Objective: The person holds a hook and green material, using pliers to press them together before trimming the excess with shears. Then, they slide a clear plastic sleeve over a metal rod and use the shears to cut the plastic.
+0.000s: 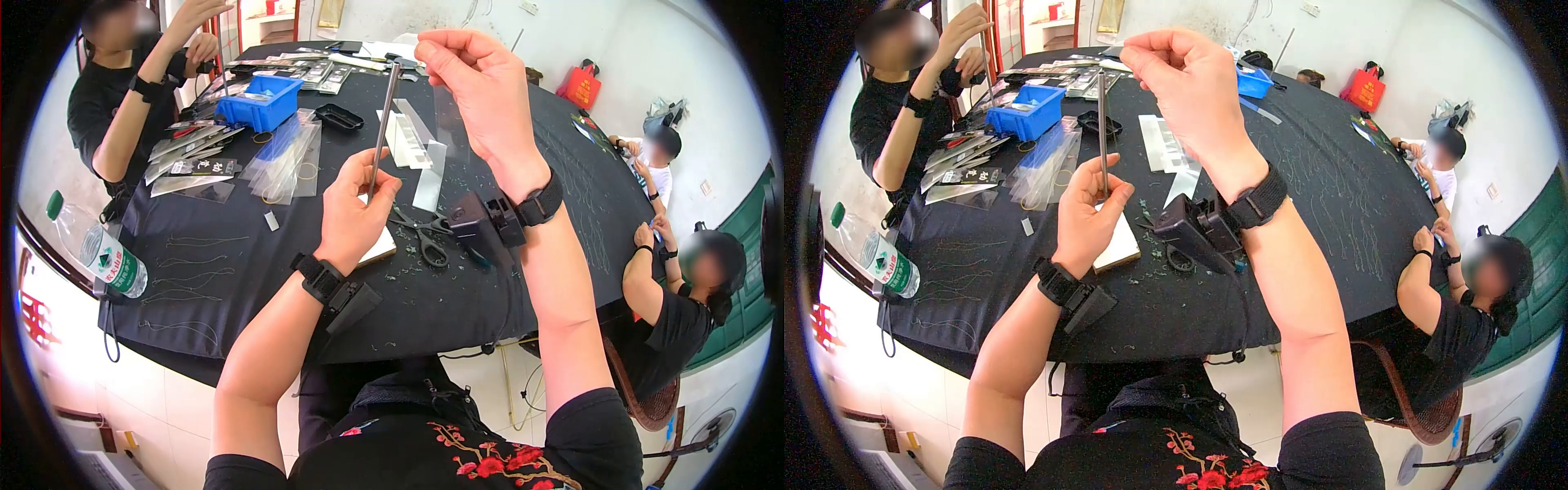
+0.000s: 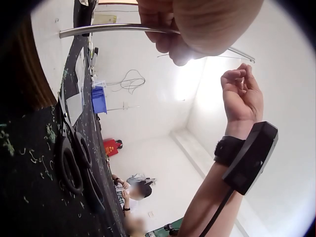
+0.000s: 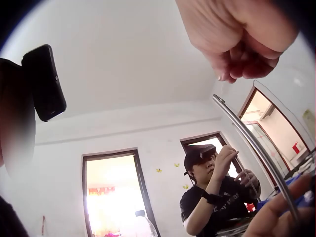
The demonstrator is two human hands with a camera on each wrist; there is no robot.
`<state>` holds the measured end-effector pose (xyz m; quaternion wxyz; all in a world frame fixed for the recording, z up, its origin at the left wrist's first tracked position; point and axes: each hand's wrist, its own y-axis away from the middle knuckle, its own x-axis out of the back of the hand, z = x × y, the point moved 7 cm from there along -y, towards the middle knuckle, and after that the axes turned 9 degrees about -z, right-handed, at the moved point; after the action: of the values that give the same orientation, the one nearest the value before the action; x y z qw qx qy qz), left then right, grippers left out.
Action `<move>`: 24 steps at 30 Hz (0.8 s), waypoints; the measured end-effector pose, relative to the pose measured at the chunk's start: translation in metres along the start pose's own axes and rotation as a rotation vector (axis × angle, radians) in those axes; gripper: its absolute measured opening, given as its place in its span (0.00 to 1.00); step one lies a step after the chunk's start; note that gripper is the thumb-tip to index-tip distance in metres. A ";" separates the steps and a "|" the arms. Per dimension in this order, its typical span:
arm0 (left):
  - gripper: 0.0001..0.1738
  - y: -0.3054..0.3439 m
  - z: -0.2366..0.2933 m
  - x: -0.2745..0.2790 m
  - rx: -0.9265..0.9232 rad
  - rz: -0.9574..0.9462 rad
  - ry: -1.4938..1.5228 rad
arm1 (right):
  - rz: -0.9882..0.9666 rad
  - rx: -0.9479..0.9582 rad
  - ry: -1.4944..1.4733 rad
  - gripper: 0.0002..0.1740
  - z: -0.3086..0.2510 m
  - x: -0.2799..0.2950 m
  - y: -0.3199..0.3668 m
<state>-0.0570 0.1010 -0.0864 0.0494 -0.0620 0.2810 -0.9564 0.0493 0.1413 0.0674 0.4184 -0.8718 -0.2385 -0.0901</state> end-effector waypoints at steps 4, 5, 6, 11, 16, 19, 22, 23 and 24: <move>0.22 -0.001 -0.001 0.000 -0.011 -0.007 -0.001 | -0.002 0.015 -0.234 0.13 0.002 -0.004 0.001; 0.22 -0.001 -0.001 0.000 -0.011 -0.007 -0.001 | 0.012 0.026 -0.285 0.13 0.002 -0.003 0.001; 0.22 -0.001 0.000 0.000 -0.011 -0.008 -0.002 | 0.012 0.026 -0.285 0.13 0.002 -0.002 0.001; 0.22 0.000 0.001 0.000 -0.004 -0.004 -0.016 | -0.072 -0.005 -0.133 0.15 0.001 -0.004 -0.001; 0.22 0.000 0.000 -0.001 -0.012 0.000 -0.004 | -0.039 0.014 -0.138 0.15 0.001 -0.005 -0.001; 0.22 0.000 0.000 0.000 0.000 0.000 -0.009 | -0.032 0.018 -0.124 0.14 -0.001 -0.006 0.000; 0.22 0.000 -0.001 -0.001 -0.018 -0.007 -0.015 | -0.035 0.020 -0.117 0.13 -0.004 -0.009 0.000; 0.22 0.000 -0.001 -0.001 -0.017 -0.008 -0.014 | -0.032 0.017 -0.108 0.12 -0.003 -0.009 0.000; 0.22 0.000 -0.001 -0.001 -0.015 -0.011 -0.019 | -0.032 0.015 -0.107 0.12 -0.003 -0.008 0.000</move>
<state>-0.0565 0.1015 -0.0868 0.0465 -0.0731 0.2875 -0.9538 0.0419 0.1366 0.0663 0.4101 -0.8682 -0.2752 -0.0480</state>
